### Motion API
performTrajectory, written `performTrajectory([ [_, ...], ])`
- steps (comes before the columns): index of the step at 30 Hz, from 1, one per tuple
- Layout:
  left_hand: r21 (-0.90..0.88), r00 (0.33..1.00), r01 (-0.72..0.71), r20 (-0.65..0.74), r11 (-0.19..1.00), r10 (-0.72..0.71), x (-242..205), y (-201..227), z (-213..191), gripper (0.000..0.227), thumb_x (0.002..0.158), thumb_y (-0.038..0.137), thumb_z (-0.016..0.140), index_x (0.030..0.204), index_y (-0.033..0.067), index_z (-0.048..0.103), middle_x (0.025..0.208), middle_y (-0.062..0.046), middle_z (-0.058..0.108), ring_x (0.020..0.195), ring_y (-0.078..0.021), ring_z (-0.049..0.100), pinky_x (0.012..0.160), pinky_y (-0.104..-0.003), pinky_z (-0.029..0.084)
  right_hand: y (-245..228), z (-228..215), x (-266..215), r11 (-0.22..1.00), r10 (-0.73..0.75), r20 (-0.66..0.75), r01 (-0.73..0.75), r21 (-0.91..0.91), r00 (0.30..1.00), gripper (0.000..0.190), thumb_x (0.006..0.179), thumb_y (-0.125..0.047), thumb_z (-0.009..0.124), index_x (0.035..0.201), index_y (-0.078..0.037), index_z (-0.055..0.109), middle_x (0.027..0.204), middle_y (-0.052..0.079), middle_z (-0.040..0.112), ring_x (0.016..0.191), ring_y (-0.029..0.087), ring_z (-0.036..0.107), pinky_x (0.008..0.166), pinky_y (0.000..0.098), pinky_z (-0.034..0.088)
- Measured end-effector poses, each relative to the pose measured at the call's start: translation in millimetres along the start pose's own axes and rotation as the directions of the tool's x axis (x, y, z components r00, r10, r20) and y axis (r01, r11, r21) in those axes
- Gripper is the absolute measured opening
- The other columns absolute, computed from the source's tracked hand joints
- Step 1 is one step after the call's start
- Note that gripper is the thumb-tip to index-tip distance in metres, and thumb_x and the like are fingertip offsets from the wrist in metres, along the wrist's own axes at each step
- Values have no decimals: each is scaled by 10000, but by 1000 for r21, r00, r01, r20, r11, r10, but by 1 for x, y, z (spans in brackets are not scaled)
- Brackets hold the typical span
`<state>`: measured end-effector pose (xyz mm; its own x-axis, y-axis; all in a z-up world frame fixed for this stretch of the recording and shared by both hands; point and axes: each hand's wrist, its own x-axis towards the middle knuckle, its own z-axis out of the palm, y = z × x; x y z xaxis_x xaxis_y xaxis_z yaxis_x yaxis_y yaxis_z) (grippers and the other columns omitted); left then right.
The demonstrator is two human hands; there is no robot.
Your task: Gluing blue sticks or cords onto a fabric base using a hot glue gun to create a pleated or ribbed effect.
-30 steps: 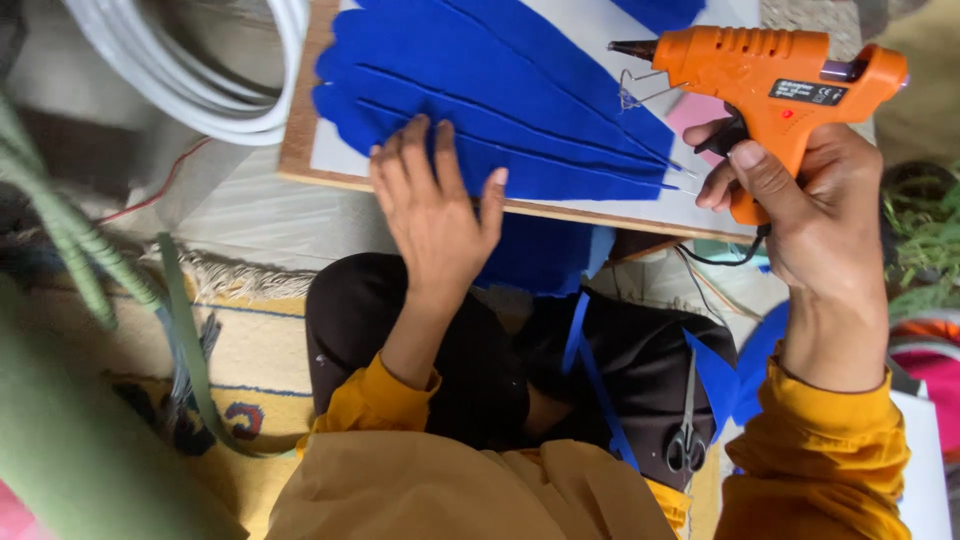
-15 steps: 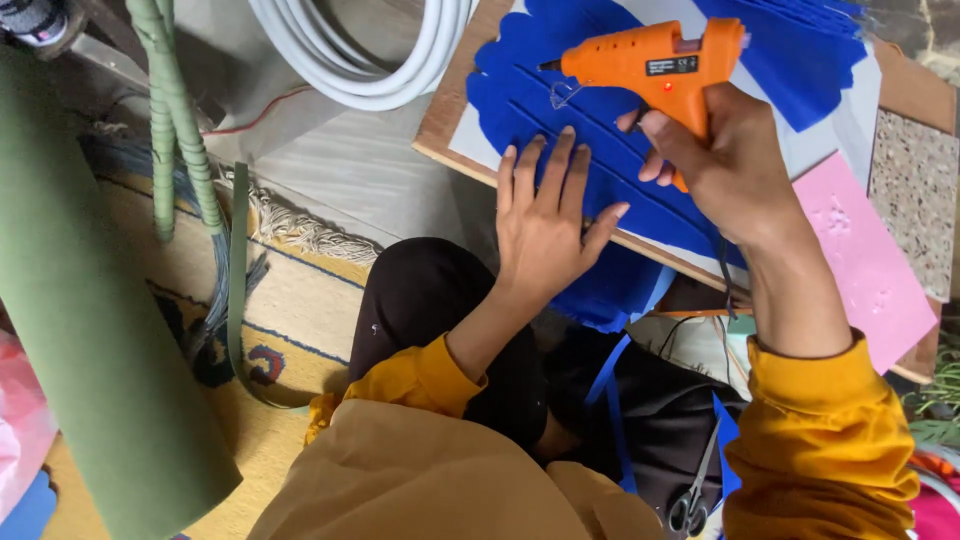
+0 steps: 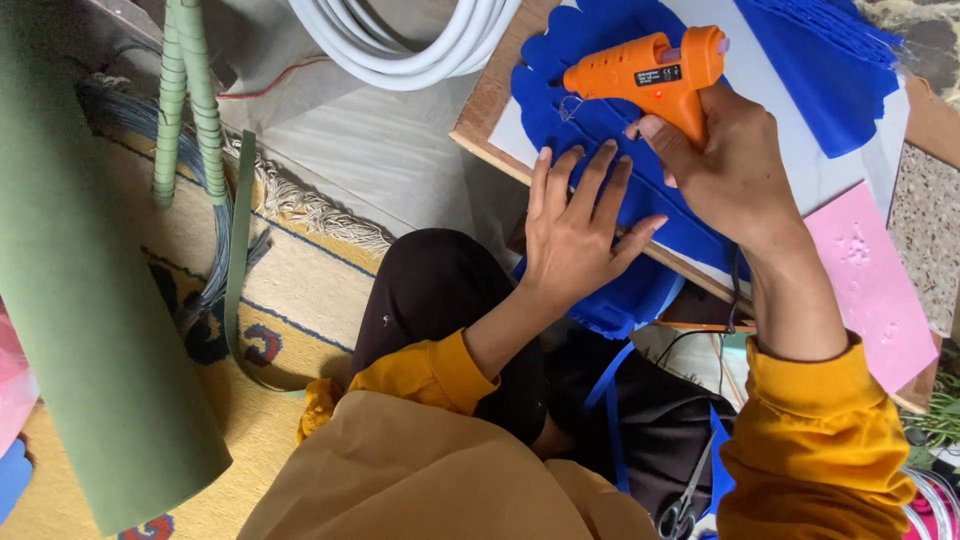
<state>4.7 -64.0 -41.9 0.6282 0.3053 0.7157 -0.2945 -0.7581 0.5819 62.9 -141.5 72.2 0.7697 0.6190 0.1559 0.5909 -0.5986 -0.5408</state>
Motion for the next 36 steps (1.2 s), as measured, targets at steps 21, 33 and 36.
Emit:
performTrajectory([
  [21,11,1000,2,5,1000,-2,0,-1,0,506,797,407,583,1037,-37,617,1143,-147,527,1074,-310,452,1032,-487,285,-9,-4,-5,992,-58,-15,56,-115,998,129,901,57,575,1014,117,553,637,101,484,471,145,348,434,253,258],
  [33,21,1000,-2,15,1000,1,1,0,-2,501,801,403,575,1037,-37,615,1136,-148,524,1069,-313,448,1031,-482,280,-10,-1,-3,987,-113,-61,105,-122,992,190,901,83,572,1077,141,528,778,148,616,479,156,421,447,242,309],
  [36,12,1000,-2,8,1000,2,2,0,-4,494,794,383,599,1040,-45,613,1136,-156,527,1065,-319,458,1036,-485,281,-9,1,-1,987,-107,-46,100,-123,993,181,893,71,572,1056,138,532,758,148,608,464,160,434,431,244,315],
])
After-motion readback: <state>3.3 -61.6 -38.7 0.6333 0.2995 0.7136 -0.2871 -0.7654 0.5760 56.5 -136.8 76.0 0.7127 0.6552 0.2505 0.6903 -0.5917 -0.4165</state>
